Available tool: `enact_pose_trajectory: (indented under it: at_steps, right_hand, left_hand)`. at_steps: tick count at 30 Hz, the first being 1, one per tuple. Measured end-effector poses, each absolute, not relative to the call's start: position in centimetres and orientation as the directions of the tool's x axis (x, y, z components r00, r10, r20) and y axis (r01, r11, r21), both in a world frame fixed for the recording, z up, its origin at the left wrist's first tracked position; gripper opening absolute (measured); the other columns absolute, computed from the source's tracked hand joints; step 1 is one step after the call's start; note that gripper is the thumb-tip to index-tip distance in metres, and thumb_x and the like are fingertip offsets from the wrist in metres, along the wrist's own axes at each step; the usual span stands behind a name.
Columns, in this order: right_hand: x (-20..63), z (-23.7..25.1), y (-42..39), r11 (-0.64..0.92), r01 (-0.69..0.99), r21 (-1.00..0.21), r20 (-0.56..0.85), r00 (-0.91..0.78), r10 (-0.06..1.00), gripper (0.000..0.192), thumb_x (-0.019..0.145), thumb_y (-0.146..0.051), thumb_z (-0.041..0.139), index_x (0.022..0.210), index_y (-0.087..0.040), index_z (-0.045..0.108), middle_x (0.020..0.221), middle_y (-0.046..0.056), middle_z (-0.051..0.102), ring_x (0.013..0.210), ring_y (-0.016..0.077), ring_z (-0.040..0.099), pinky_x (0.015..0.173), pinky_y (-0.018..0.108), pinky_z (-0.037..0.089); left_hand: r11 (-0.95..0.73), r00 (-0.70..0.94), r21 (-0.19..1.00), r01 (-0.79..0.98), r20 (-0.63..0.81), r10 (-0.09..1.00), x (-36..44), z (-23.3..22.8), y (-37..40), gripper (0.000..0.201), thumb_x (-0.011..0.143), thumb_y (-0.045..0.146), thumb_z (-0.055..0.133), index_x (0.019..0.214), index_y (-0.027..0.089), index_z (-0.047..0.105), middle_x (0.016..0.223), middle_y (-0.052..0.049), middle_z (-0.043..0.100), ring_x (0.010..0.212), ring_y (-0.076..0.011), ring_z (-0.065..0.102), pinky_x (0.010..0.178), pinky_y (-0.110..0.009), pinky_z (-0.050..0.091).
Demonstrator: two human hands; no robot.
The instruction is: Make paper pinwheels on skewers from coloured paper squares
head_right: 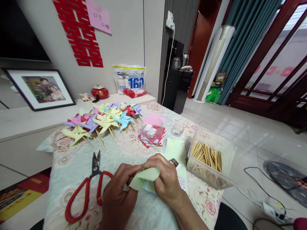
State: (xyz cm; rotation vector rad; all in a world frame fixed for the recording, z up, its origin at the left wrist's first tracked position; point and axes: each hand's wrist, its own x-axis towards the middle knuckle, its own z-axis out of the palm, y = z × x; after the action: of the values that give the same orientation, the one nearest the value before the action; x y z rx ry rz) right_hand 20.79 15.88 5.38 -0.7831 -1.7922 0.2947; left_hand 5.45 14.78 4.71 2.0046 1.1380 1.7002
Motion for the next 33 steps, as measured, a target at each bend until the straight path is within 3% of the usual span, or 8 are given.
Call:
enact_pose_trajectory:
  at_steps: [9, 17, 33]
  right_hand:
    - [20.6, 5.4, 15.7, 0.751, 0.389, -0.534, 0.762, -0.163, 0.626, 0.022, 0.094, -0.013, 0.045, 0.102, -0.020, 0.065, 0.083, 0.007, 0.067, 0.078, 0.0195, 0.065, 0.066, 0.032, 0.053]
    - [20.3, 5.7, 15.6, 0.741, 0.384, -0.551, 0.755, -0.149, 0.639, 0.024, 0.091, -0.009, 0.046, 0.100, -0.019, 0.066, 0.084, 0.006, 0.066, 0.078, 0.0167, 0.064, 0.068, 0.028, 0.052]
    - [20.3, 5.2, 15.5, 0.729, 0.375, -0.573, 0.742, -0.141, 0.655, 0.026, 0.090, -0.006, 0.046, 0.101, -0.021, 0.065, 0.087, 0.004, 0.064, 0.080, 0.0164, 0.064, 0.070, 0.028, 0.050]
  left_hand:
    - [-0.607, 0.039, 0.642, 0.468, 0.671, 0.740, 5.2, 3.7, 14.1, 0.032, 0.081, 0.005, 0.056, 0.104, 0.023, 0.068, 0.081, -0.001, 0.067, 0.073, -0.0165, 0.066, 0.065, -0.025, 0.050]
    - [-0.590, -0.003, 0.581, 0.560, 0.714, 0.700, 5.4, 3.5, 14.0, 0.029, 0.083, 0.007, 0.057, 0.105, 0.023, 0.067, 0.084, -0.001, 0.069, 0.074, -0.0172, 0.066, 0.065, -0.026, 0.049]
    - [-0.562, 0.002, 0.569, 0.600, 0.702, 0.712, 5.6, 3.1, 13.6, 0.034, 0.082, 0.002, 0.053, 0.105, 0.025, 0.063, 0.086, 0.000, 0.067, 0.077, -0.0177, 0.064, 0.069, -0.029, 0.048]
